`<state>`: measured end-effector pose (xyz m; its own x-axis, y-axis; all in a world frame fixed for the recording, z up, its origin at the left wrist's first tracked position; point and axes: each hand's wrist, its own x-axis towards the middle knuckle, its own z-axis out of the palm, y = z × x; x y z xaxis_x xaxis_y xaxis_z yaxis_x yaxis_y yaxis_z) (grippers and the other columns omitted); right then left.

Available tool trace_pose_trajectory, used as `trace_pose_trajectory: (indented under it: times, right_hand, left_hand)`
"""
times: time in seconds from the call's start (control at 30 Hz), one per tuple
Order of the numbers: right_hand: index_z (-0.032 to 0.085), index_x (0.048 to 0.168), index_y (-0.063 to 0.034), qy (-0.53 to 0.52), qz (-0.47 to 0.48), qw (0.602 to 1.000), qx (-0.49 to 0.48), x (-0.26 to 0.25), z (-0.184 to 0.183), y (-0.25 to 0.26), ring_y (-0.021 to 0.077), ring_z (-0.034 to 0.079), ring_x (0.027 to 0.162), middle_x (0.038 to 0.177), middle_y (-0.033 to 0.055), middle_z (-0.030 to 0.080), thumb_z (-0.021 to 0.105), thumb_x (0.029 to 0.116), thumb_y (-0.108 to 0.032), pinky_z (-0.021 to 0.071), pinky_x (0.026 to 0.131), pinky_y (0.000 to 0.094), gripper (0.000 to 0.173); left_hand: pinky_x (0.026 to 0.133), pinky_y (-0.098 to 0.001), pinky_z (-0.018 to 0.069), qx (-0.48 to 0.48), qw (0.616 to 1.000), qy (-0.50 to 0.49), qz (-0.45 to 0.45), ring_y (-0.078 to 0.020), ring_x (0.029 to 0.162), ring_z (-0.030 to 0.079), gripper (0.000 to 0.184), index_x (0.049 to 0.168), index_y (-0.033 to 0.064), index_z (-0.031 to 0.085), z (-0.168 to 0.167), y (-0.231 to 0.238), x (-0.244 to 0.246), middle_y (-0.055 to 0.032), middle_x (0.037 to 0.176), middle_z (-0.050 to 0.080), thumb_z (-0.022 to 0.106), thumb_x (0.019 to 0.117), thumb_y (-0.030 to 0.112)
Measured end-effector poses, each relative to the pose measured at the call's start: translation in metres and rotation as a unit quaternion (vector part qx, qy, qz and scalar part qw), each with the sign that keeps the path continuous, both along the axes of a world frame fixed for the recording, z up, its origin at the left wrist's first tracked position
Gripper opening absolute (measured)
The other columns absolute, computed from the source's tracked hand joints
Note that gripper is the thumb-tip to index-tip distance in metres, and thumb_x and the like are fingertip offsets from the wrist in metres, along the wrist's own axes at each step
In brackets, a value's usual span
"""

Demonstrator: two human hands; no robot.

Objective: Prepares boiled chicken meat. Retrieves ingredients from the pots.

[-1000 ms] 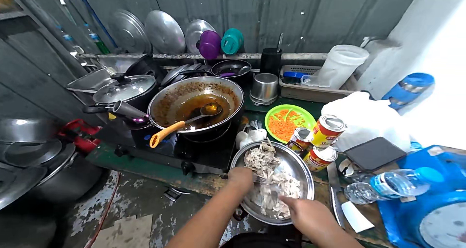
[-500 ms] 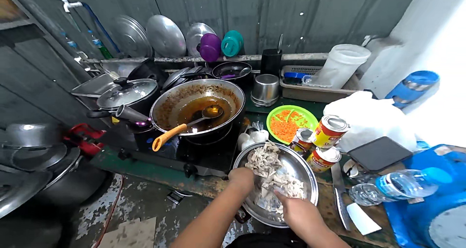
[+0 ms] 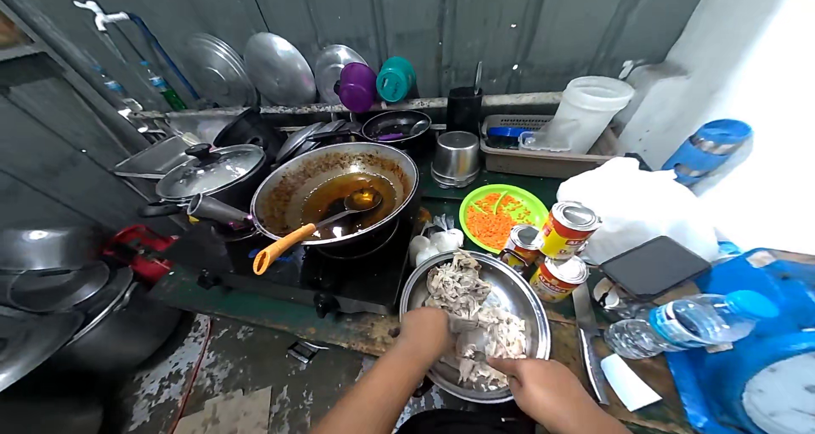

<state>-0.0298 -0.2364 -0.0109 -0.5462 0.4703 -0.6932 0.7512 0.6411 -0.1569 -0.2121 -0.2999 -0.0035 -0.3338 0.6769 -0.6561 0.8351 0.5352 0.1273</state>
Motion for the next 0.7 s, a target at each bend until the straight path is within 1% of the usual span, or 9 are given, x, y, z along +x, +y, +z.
trace_pose_trajectory:
  times: [0.07, 0.1, 0.2, 0.27, 0.33, 0.43, 0.47, 0.57, 0.7]
  right_hand:
    - [0.051, 0.151, -0.0432, -0.002, 0.008, 1.0, -0.002, 0.002, 0.0, 0.003, 0.0374, 0.063, 0.126, 0.133, 0.0122, 0.07, 0.044, 0.1035, -0.022, 0.0456, 0.104, 0.0638, 0.053]
    - [0.052, 0.151, -0.0431, 0.001, 0.009, 1.0, -0.006, 0.004, 0.002, 0.007, 0.0376, 0.063, 0.126, 0.134, 0.0117, 0.069, 0.045, 0.1034, -0.022, 0.045, 0.105, 0.0643, 0.053]
    - [0.056, 0.149, -0.0385, 0.052, -0.018, 0.998, 0.002, 0.015, 0.015, 0.025, 0.0404, 0.064, 0.123, 0.131, 0.0147, 0.07, 0.046, 0.1044, -0.021, 0.0465, 0.102, 0.0653, 0.049]
    - [0.053, 0.151, -0.0389, 0.067, -0.046, 0.995, 0.052, 0.014, 0.019, 0.037, 0.0417, 0.066, 0.119, 0.127, 0.0171, 0.071, 0.044, 0.105, -0.02, 0.0475, 0.1, 0.0645, 0.051]
    - [0.049, 0.154, -0.0396, 0.039, -0.056, 0.993, 0.092, 0.005, 0.012, 0.041, 0.0401, 0.065, 0.12, 0.127, 0.0173, 0.071, 0.043, 0.1052, -0.02, 0.045, 0.104, 0.0626, 0.053]
    - [0.046, 0.156, -0.0375, -0.002, -0.04, 0.996, 0.079, 0.001, 0.004, 0.037, 0.0402, 0.064, 0.123, 0.129, 0.0186, 0.07, 0.043, 0.1051, -0.02, 0.0426, 0.107, 0.0625, 0.054]
    - [0.046, 0.156, -0.0373, -0.009, -0.03, 0.997, 0.073, 0.004, 0.003, 0.034, 0.0398, 0.064, 0.123, 0.129, 0.018, 0.07, 0.044, 0.1055, -0.021, 0.0423, 0.107, 0.0621, 0.053]
    - [0.048, 0.155, -0.0376, -0.028, 0.007, 0.998, 0.051, 0.012, 0.006, 0.029, 0.0399, 0.065, 0.122, 0.128, 0.0174, 0.071, 0.045, 0.1052, -0.023, 0.0435, 0.106, 0.062, 0.052]
    - [0.049, 0.154, -0.0376, -0.033, 0.058, 0.997, 0.026, 0.016, 0.016, 0.014, 0.0408, 0.066, 0.12, 0.124, 0.0179, 0.073, 0.044, 0.1051, -0.023, 0.0411, 0.107, 0.0622, 0.051]
  left_hand:
    - [0.091, -0.0671, 0.0519, -0.028, 0.999, 0.025, 0.007, -0.0432, 0.12, 0.063, 0.03, 0.12, 0.0022, 0.069, -0.015, 0.009, 0.008, -0.0222, 0.13, 0.066, 0.061, 0.0977, 0.02]
    - [0.09, -0.0668, 0.0523, -0.04, 0.998, 0.034, 0.017, -0.0428, 0.12, 0.063, 0.03, 0.118, 0.0015, 0.069, -0.019, 0.011, 0.007, -0.022, 0.13, 0.066, 0.064, 0.0957, 0.021]
    - [0.088, -0.066, 0.0529, -0.052, 0.997, 0.047, 0.037, -0.0432, 0.118, 0.064, 0.029, 0.117, 0.0003, 0.068, -0.01, 0.005, -0.002, -0.0227, 0.128, 0.066, 0.062, 0.0967, 0.02]
    - [0.089, -0.0646, 0.0534, -0.055, 0.996, 0.057, 0.042, -0.0431, 0.119, 0.064, 0.027, 0.118, -0.0006, 0.068, -0.001, 0.002, -0.005, -0.0229, 0.128, 0.066, 0.059, 0.0987, 0.016]
    - [0.09, -0.0644, 0.0534, -0.057, 0.996, 0.057, 0.043, -0.0425, 0.119, 0.064, 0.028, 0.118, -0.0008, 0.068, 0.005, 0.001, -0.005, -0.0228, 0.129, 0.066, 0.059, 0.098, 0.017]
    - [0.093, -0.0672, 0.0508, -0.029, 0.999, 0.022, 0.018, -0.0434, 0.121, 0.063, 0.031, 0.119, 0.0023, 0.069, 0.012, 0.005, 0.001, -0.0228, 0.129, 0.066, 0.056, 0.1015, 0.025]
    - [0.093, -0.068, 0.0503, -0.019, 1.0, 0.01, 0.013, -0.0437, 0.121, 0.063, 0.031, 0.12, 0.0029, 0.069, 0.009, 0.006, 0.005, -0.0227, 0.13, 0.066, 0.056, 0.1013, 0.024]
    - [0.091, -0.067, 0.0516, -0.017, 0.999, 0.015, 0.024, -0.0446, 0.12, 0.063, 0.028, 0.12, -0.0011, 0.067, -0.009, 0.014, 0.01, -0.0234, 0.13, 0.065, 0.062, 0.0955, 0.012]
    - [0.09, -0.0663, 0.0524, -0.011, 0.999, 0.023, 0.024, -0.0434, 0.12, 0.063, 0.028, 0.12, 0.0, 0.068, -0.017, 0.018, -0.004, -0.0222, 0.131, 0.065, 0.061, 0.0958, 0.013]
